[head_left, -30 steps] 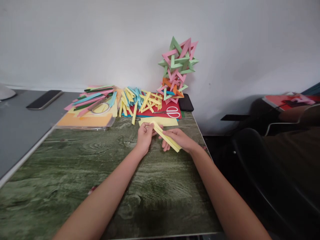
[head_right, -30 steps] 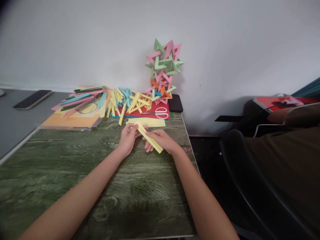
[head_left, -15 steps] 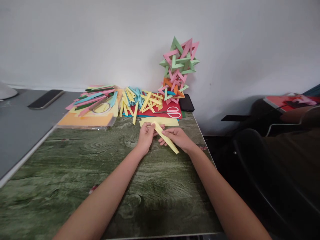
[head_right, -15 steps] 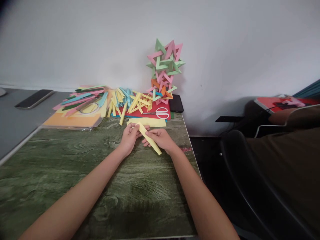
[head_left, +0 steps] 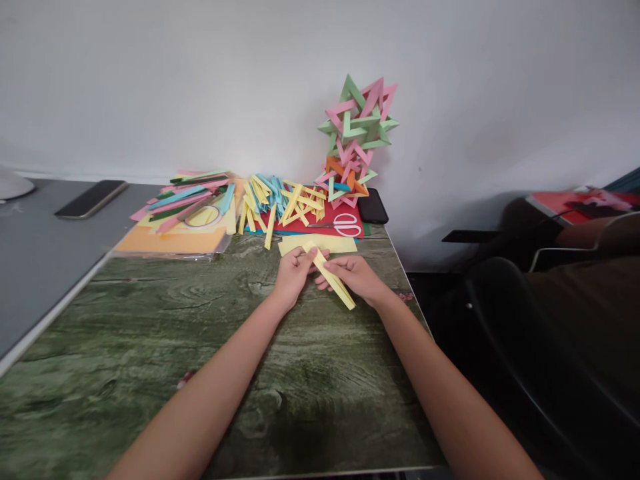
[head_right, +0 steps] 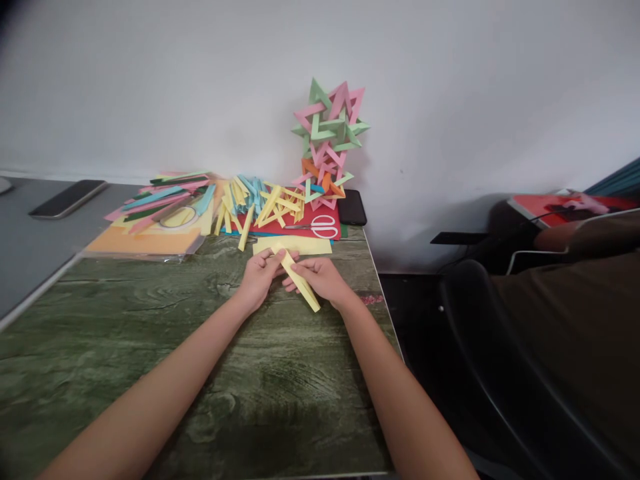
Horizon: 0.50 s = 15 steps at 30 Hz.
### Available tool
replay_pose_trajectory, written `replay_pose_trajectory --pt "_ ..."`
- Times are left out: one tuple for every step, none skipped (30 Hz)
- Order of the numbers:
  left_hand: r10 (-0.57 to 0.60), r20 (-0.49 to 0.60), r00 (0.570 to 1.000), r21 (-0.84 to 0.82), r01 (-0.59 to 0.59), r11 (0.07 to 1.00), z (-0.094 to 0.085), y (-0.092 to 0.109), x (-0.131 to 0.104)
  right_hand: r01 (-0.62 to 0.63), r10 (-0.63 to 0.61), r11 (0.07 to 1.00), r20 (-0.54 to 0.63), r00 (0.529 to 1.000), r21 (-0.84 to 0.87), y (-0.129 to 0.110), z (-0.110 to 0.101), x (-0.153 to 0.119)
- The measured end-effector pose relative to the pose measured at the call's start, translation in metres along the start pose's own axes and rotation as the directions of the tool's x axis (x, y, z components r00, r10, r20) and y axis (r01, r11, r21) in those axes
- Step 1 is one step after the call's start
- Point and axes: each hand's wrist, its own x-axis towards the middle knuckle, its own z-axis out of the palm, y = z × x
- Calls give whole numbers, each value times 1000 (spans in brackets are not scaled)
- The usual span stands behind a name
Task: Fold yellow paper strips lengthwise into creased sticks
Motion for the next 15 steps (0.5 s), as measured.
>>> replay_pose_trajectory --pt "-2 -6 1000 5 2 1000 0 0 0 3 -3 1000 7 1000 -1 0 0 0" --pt "-3 -20 1000 6 3 1000 0 0 0 6 -6 1000 14 1000 -2 0 0 0" --pt "-3 -38 999 5 3 1000 0 -1 0 10 -9 1000 21 1000 -4 0 0 0" --pt "-4 -56 998 3 4 1000 0 -1 0 14 -13 1000 29 999 -9 0 -1 1" --pt "-5 -72 997 2 5 1000 1 -1 0 16 -16 1000 36 999 -14 -1 -1 1" --pt "-5 -85 996 2 5 1000 1 -1 0 19 -19 1000 41 999 -17 -1 -1 1" --pt "-5 -94 996 2 5 1000 1 -1 0 23 -22 1000 44 999 -20 -1 0 1" --pt "-2 -99 995 3 3 1000 2 -1 0 27 -26 999 44 999 -21 -1 0 1" --pt "3 -97 995 4 -2 1000 2 -2 0 32 -31 999 41 999 -21 -1 0 1" --pt "9 -85 996 6 -8 1000 2 -2 0 37 -37 999 32 999 -20 -1 0 1" --pt "13 -60 998 10 -13 1000 3 -2 -1 44 -44 999 19 999 -18 0 0 1" --pt "16 -27 1000 17 -15 1000 3 -3 -1 54 -54 998 4 999 -13 1 1 1" --pt "18 9 1000 28 -18 999 3 -3 -2 67 -68 998 -11 998 -8 2 2 2" --pt "20 42 999 40 -21 999 3 -3 -2 83 -83 997 -29 996 -4 3 2 2" --pt "23 65 998 50 -27 998 3 -3 -3 98 -98 995 -48 994 -4 4 3 3"
